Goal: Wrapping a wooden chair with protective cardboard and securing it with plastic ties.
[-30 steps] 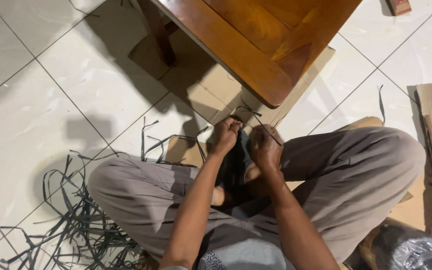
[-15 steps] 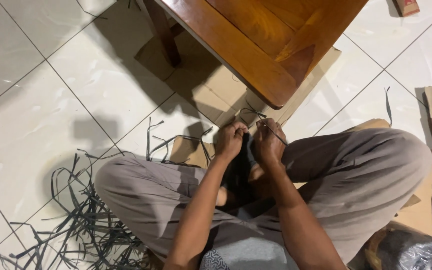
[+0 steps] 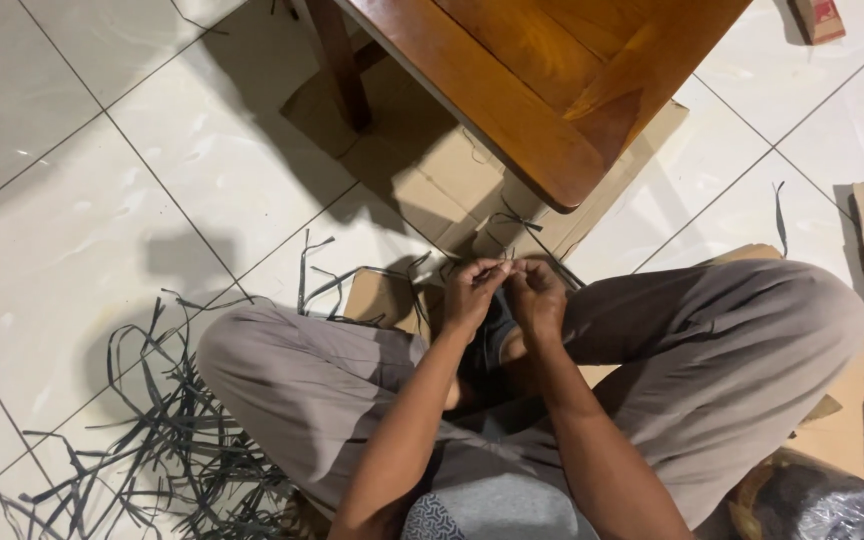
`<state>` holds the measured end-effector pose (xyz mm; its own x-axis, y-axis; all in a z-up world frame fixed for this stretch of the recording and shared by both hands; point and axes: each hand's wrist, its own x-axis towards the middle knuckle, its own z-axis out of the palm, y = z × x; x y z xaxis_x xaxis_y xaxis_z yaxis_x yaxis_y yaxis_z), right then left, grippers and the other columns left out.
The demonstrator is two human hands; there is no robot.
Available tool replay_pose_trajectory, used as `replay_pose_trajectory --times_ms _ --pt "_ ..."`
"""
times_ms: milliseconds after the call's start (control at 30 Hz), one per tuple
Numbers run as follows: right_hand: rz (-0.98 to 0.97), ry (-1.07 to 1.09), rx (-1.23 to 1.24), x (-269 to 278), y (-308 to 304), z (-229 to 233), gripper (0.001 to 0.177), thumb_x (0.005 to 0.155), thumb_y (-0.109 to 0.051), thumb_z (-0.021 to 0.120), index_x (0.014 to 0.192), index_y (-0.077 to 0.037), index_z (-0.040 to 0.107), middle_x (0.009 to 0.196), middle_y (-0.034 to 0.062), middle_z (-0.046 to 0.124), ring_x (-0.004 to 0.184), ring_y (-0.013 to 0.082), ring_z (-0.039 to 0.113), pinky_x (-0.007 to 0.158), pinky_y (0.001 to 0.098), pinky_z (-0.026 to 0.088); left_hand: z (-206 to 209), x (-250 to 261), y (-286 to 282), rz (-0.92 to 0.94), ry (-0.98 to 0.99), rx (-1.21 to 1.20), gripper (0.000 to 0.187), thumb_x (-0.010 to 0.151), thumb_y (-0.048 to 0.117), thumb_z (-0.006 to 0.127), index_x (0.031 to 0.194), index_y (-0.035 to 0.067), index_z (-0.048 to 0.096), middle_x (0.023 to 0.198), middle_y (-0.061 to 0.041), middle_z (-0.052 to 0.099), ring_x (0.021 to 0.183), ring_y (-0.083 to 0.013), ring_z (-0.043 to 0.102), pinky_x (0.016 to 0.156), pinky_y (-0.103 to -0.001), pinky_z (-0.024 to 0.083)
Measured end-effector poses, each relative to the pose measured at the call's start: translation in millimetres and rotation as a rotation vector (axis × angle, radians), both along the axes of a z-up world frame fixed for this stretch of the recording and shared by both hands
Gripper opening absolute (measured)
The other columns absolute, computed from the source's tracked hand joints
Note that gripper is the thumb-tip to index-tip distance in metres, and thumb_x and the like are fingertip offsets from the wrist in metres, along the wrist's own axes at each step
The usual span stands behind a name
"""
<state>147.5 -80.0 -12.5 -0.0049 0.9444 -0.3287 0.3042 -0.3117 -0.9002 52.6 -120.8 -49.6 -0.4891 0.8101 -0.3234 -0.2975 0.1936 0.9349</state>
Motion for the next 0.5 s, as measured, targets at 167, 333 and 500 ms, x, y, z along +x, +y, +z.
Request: replay_pose_trajectory --times_ms 167,333,500 --pt "-0.02 0.232 -0.031 -7.6 -5.5 13.9 0.013 0.089 -0.003 0.069 0.097 -0.01 0.076 0.079 0.0035 0.07 0.074 0.0123 0.061 0.064 0.0258 0.05 24.4 -1.9 -5.3 0.008 -0.011 -0.024 0.041 0.093 0.03 0.081 0.116 -0.003 0.072 0.117 -0.023 0.073 0.115 -0.0363 0.069 0.095 -0.048 0.056" --pt "-0.005 0.33 -0.068 -3.0 -7.1 8.8 0.013 0.088 0.001 0.067 0.094 -0.007 0.075 0.077 0.0063 0.068 0.071 0.0147 0.062 0.061 0.0271 0.05 18.7 -4.2 -5.4 0.012 0.23 -0.069 0.026 0.091 0.027 0.081 0.107 0.006 0.078 0.103 -0.016 0.078 0.1 -0.0295 0.074 0.083 -0.042 0.061" --pt "0.095 -0.038 0.034 8.3 6.5 -21.6 0.015 0.09 -0.023 0.069 0.1 -0.02 0.08 0.089 0.0133 0.076 0.087 0.0284 0.073 0.075 0.0406 0.056 31.2 -0.2 -6.0 0.078 0.558 0.038 0.009 0.089 0.019 0.081 0.098 0.018 0.084 0.091 -0.008 0.08 0.093 -0.0277 0.076 0.08 -0.04 0.061"
